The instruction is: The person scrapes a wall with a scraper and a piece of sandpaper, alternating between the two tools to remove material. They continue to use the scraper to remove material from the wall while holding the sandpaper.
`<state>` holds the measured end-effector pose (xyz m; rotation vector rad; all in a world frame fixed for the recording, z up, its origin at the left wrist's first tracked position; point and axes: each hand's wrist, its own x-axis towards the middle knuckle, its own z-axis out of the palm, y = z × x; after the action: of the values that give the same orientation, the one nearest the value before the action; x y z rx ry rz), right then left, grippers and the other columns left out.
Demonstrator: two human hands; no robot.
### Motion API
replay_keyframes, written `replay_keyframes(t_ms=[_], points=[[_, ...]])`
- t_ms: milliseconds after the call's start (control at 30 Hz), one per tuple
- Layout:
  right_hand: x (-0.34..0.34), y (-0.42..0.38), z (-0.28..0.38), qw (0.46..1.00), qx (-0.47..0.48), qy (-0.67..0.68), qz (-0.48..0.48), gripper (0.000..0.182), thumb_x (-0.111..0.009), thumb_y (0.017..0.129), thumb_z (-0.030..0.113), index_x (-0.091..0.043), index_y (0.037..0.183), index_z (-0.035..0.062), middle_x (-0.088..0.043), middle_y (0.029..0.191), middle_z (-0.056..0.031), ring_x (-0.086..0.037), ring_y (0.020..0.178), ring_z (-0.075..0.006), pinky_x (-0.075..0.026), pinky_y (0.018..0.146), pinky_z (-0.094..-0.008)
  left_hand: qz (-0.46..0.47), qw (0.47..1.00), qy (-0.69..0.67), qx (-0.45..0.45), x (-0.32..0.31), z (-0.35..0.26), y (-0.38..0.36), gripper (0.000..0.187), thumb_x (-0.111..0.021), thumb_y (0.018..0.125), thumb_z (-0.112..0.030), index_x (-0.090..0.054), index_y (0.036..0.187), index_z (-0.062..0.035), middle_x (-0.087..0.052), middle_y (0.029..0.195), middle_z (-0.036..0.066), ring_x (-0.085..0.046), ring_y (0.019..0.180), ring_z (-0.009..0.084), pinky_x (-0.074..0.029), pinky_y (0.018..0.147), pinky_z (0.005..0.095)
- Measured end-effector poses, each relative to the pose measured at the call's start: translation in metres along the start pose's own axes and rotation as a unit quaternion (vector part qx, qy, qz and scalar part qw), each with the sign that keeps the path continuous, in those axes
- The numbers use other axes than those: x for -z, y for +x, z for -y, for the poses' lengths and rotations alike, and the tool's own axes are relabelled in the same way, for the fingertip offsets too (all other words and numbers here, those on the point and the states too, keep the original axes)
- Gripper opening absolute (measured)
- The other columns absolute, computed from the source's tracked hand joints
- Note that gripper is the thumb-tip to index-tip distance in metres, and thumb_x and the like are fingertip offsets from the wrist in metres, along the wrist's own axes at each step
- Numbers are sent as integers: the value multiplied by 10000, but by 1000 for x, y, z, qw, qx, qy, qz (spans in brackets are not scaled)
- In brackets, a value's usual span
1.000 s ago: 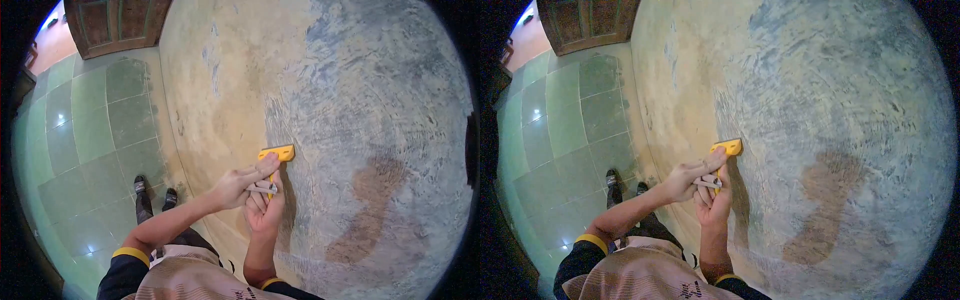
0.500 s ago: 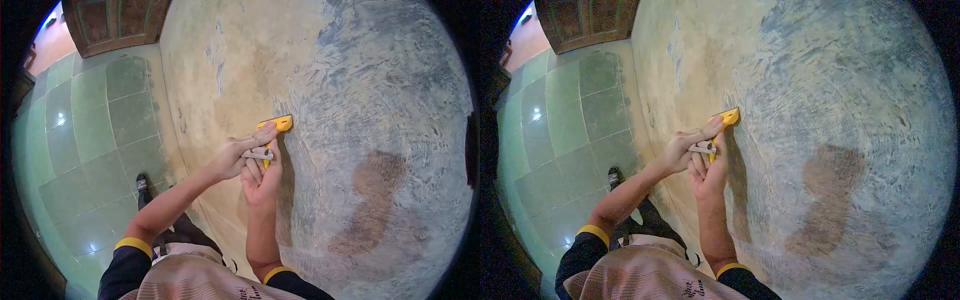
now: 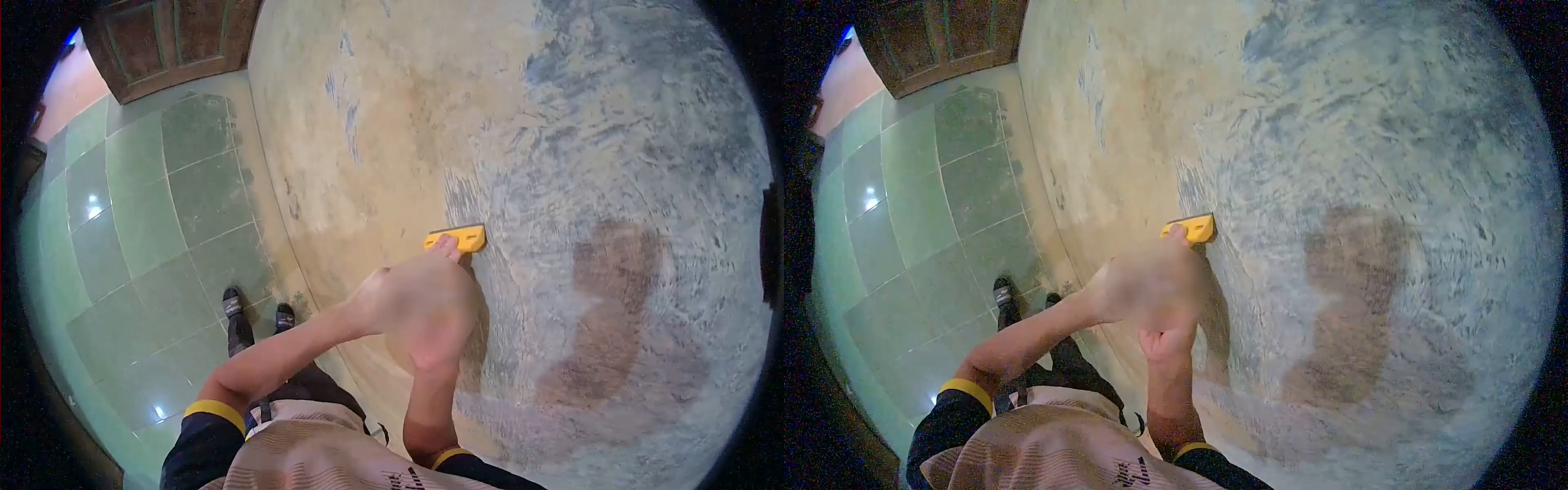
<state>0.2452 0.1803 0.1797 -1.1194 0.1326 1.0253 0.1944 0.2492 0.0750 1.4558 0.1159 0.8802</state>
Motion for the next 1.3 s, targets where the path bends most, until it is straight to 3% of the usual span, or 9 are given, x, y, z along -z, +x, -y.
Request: replay_keyframes(t_ms=[167, 267, 400, 500, 600, 633, 900, 1133, 1300], points=[[-16, 41, -9, 996, -37, 61, 48, 356, -365, 1045, 319, -493, 1341, 168, -435, 549, 35, -237, 309, -41, -191, 271, -191, -18, 999, -5, 38, 24, 2, 16, 684, -524, 785, 67, -419, 1439, -107, -384, 1489, 144, -438, 1327, 306, -417, 1065, 349], [-5, 15, -12, 999, 20, 4, 39, 313, -382, 1042, 343, -575, 875, 163, -390, 506, 38, -230, 309, -45, -177, 276, -200, 10, 997, -42, 57, 15, 2, 4, 686, -498, 791, 76, -414, 1444, -116, -377, 1491, 143, -411, 1342, 314, -407, 1073, 349], [-9, 31, -10, 1000, 6, -10, -6, 308, -386, 1042, 334, -580, 872, 167, -386, 511, 45, -231, 311, -46, -178, 278, -201, -2, 999, 43, -30, 24, 10, 14, 710, -529, 774, 89, -416, 1446, -111, -362, 1500, 136, -405, 1350, 300, -405, 1074, 348], [-20, 53, -17, 998, -24, 35, 48, 380, -343, 1053, 306, -455, 1378, 144, -376, 508, 57, -239, 313, -38, -193, 271, -194, -27, 1000, 12, 5, 42, 13, 26, 700, -538, 772, 94, -431, 1437, -97, -348, 1519, 125, -398, 1357, 314, -398, 1083, 360], [-9, 19, -19, 998, 34, -42, 14, 298, -378, 1036, 337, -550, 1178, 139, -369, 522, 72, -229, 330, -28, -182, 292, -198, 49, 900, -363, 235, 18, 3, 4, 709, -535, 755, 105, -442, 1428, -101, -370, 1506, 121, -383, 1363, 326, -393, 1089, 363], [-1, 17, -14, 995, 6, -5, 98, 294, -402, 1029, 342, -548, 1190, 144, -382, 530, 74, -227, 330, -33, -171, 294, -199, -6, 999, 18, -32, 16, -1, 4, 707, -537, 752, 100, -449, 1422, -107, -394, 1488, 122, -392, 1354, 330, -404, 1084, 364], [-8, 34, -19, 999, 18, 42, -3, 315, -371, 1041, 347, -540, 1138, 100, -410, 524, 46, -236, 305, -37, -179, 270, -195, 38, 943, -295, 151, 19, 19, 7, 773, -514, 749, 121, -390, 1468, -134, -427, 1472, 146, -528, 1266, 206, -472, 1001, 328], [-25, 56, -14, 997, -26, 47, 54, 349, -395, 1036, 331, -546, 1252, 103, -414, 523, 43, -250, 308, -29, -172, 260, -193, -34, 999, 15, 14, 44, 16, 29, 721, -590, 790, 19, -392, 1467, -132, -347, 1516, 152, -595, 1178, 244, -463, 986, 301], [-9, 25, -11, 995, -35, 53, 79, 334, -359, 1044, 341, -547, 851, 143, -427, 518, 23, -249, 292, -68, -205, 278, -210, 2, 998, 59, -9, 23, 4, 10, 720, -510, 755, 113, -437, 1433, -116, -434, 1461, 130, -463, 1311, 296, -416, 1068, 339]])
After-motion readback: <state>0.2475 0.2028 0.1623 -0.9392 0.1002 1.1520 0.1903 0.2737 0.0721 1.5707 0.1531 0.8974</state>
